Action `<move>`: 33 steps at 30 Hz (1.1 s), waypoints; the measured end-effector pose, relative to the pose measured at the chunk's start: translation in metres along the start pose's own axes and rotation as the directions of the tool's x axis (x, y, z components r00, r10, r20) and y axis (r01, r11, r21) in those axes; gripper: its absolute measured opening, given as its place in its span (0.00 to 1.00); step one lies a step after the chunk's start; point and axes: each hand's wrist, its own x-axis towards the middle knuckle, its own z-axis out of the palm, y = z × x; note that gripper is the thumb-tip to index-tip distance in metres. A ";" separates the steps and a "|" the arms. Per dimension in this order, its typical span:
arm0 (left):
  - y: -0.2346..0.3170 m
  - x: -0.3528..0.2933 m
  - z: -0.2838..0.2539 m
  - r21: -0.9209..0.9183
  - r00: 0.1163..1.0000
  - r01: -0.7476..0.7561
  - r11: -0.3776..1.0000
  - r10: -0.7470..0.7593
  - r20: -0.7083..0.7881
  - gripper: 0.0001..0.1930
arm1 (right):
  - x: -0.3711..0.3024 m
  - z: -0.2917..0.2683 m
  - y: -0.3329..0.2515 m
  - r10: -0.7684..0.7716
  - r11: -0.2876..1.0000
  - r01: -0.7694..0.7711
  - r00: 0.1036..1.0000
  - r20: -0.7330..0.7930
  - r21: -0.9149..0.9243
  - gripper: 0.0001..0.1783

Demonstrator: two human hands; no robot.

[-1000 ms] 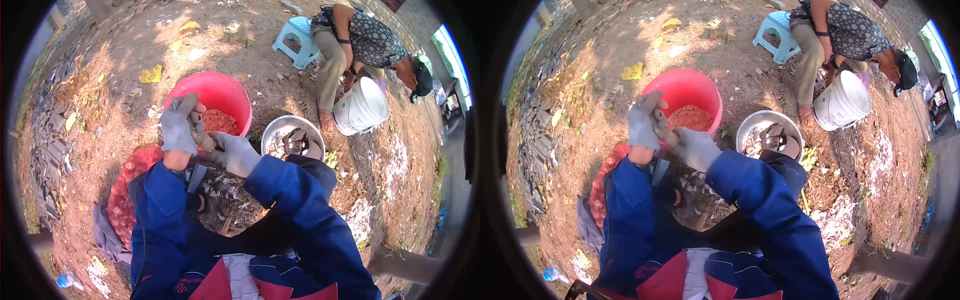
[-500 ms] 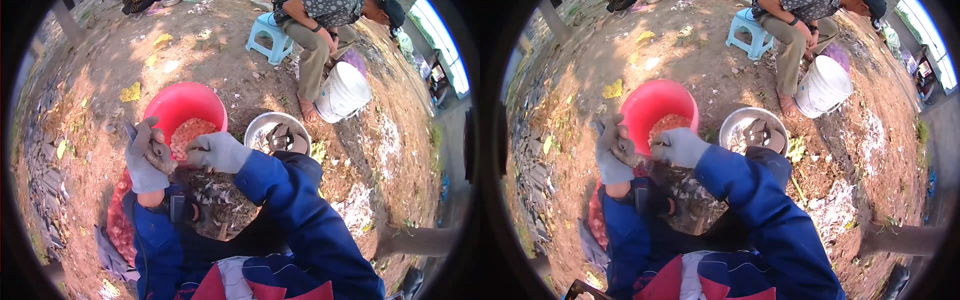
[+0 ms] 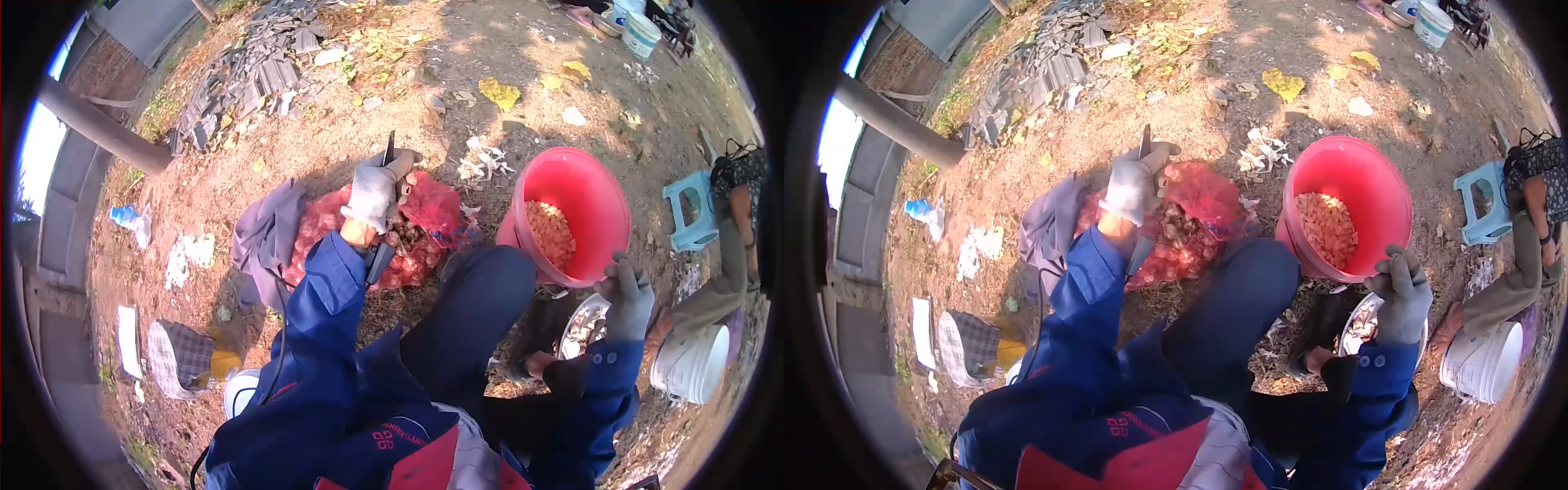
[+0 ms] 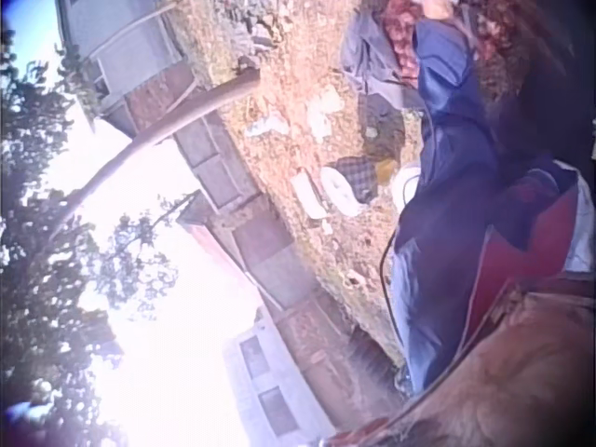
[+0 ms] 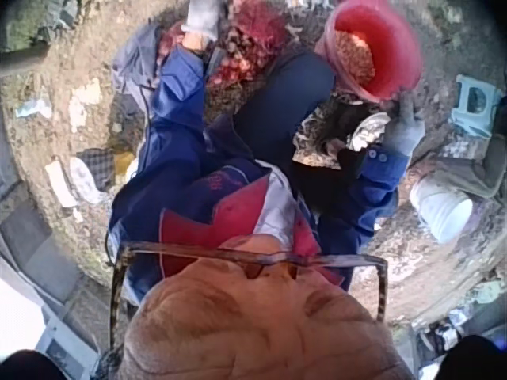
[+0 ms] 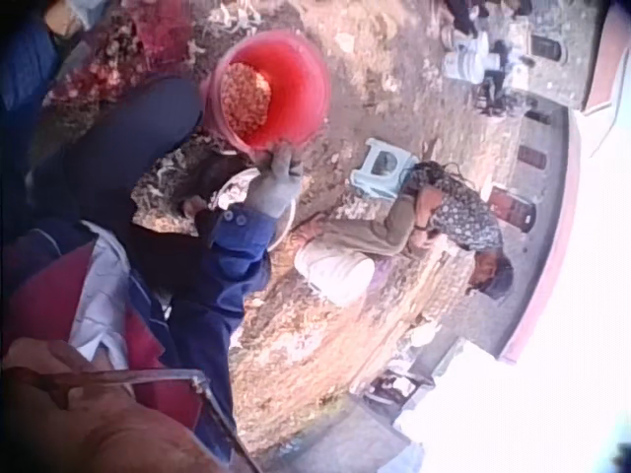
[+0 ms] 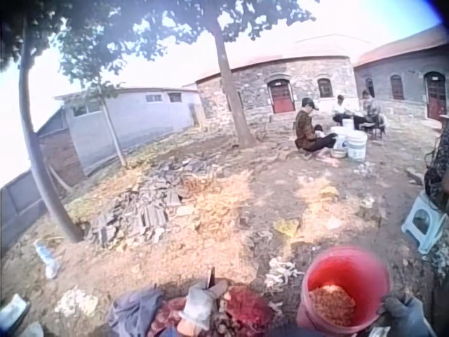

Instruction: Peeling skins off garlic cloves using a knife.

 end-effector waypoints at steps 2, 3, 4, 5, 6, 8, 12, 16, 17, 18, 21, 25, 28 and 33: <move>-0.057 0.030 -0.057 0.193 0.989 -0.056 0.980 0.081 -0.122 0.10 | 0.003 0.002 0.001 -0.010 1.000 0.010 1.000 0.010 -0.009 0.16; -0.090 0.047 -0.087 0.277 0.982 -0.086 0.957 0.127 -0.136 0.11 | 0.006 0.004 0.002 -0.003 1.000 0.003 1.000 0.022 -0.012 0.16; -0.112 0.054 -0.104 0.390 0.986 -0.005 0.921 0.070 -0.152 0.11 | 0.009 0.004 0.003 -0.001 0.999 0.001 1.000 0.015 -0.041 0.16; -0.135 0.056 -0.115 0.493 0.986 0.077 0.867 0.009 -0.168 0.12 | 0.009 0.004 0.004 0.001 0.997 -0.001 1.000 0.001 -0.073 0.16; -0.161 0.054 -0.129 0.502 0.987 0.021 0.865 0.063 -0.150 0.12 | 0.012 0.007 0.006 0.004 0.998 -0.001 0.999 0.035 -0.069 0.14; -0.186 0.044 -0.123 0.713 0.988 0.135 0.688 -0.040 -0.149 0.11 | 0.019 0.004 0.013 0.026 0.997 -0.022 0.998 0.055 -0.070 0.14; -0.218 0.050 -0.097 0.940 0.985 0.169 0.295 -0.019 -0.171 0.11 | 0.026 0.014 0.015 0.072 0.994 -0.063 0.993 0.095 -0.093 0.13; -0.238 0.068 -0.079 0.982 0.996 0.072 0.172 -0.070 -0.060 0.10 | 0.030 0.024 0.018 0.086 0.988 -0.077 0.995 0.059 -0.136 0.13; -0.245 0.073 -0.075 0.983 0.995 0.070 0.172 -0.080 -0.057 0.10 | 0.029 0.026 0.017 0.081 0.985 -0.074 0.996 0.040 -0.156 0.13; -0.255 0.081 -0.073 0.985 0.995 0.066 0.159 -0.078 -0.055 0.09 | 0.029 0.028 0.018 0.071 0.982 -0.067 0.997 0.022 -0.175 0.13; -0.287 0.098 -0.062 0.989 0.998 0.003 0.150 -0.059 0.006 0.09 | 0.026 0.028 0.012 0.084 0.968 -0.087 0.996 -0.024 -0.233 0.14; -0.317 0.107 -0.055 0.996 0.992 0.084 0.035 -0.093 -0.080 0.15 | 0.023 0.049 -0.001 0.152 0.950 -0.173 0.983 -0.101 -0.259 0.15; -0.305 0.099 -0.056 0.993 0.984 0.093 -0.067 -0.147 -0.102 0.18 | 0.027 0.051 0.004 0.207 0.947 -0.214 0.977 -0.053 -0.240 0.14; -0.291 0.100 -0.068 0.978 0.952 0.119 -0.174 -0.261 -0.162 0.19 | 0.020 0.061 -0.005 0.201 0.954 -0.200 0.979 -0.016 -0.222 0.15</move>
